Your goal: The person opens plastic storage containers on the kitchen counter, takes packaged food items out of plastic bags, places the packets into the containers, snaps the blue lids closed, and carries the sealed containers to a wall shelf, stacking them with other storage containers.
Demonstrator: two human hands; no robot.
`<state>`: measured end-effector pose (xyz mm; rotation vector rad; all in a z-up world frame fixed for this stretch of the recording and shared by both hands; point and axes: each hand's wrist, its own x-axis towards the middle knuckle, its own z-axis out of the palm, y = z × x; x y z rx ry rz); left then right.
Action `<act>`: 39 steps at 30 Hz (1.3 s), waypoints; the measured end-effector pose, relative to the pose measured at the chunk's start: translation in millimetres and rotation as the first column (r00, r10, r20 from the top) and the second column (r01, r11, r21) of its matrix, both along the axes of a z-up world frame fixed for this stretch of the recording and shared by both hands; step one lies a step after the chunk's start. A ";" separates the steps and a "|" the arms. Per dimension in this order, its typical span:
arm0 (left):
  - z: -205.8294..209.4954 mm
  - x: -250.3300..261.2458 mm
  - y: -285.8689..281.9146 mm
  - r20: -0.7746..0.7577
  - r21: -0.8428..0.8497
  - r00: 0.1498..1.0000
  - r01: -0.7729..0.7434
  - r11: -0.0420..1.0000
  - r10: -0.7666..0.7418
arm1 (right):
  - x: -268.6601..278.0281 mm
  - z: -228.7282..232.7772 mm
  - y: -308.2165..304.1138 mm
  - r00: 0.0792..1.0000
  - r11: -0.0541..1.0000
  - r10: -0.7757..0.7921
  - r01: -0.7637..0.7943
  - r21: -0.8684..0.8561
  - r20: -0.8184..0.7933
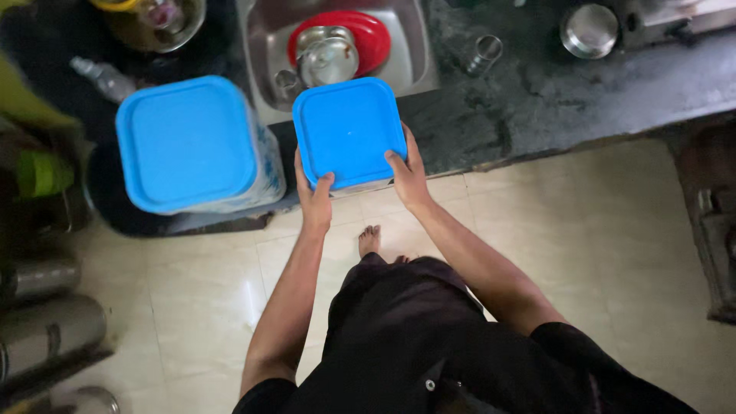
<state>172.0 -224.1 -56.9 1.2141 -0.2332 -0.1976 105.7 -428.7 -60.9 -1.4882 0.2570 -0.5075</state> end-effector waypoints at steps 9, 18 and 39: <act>13.7 -29.8 -116.6 0.053 0.097 0.992 0.110 0.989 -0.116 | -36.8 -0.7 -113.0 0.981 0.979 -0.193 0.194 0.069 -0.018; 13.3 -63.2 -256.8 0.118 0.046 0.984 0.130 0.990 -0.134 | -73.9 3.6 -247.9 0.981 0.979 -0.193 0.192 0.073 0.016; 10.4 -102.4 -295.4 0.110 -0.097 0.977 0.193 0.976 -0.182 | -99.3 113.3 -239.7 0.991 0.344 0.093 0.054 -0.938 0.091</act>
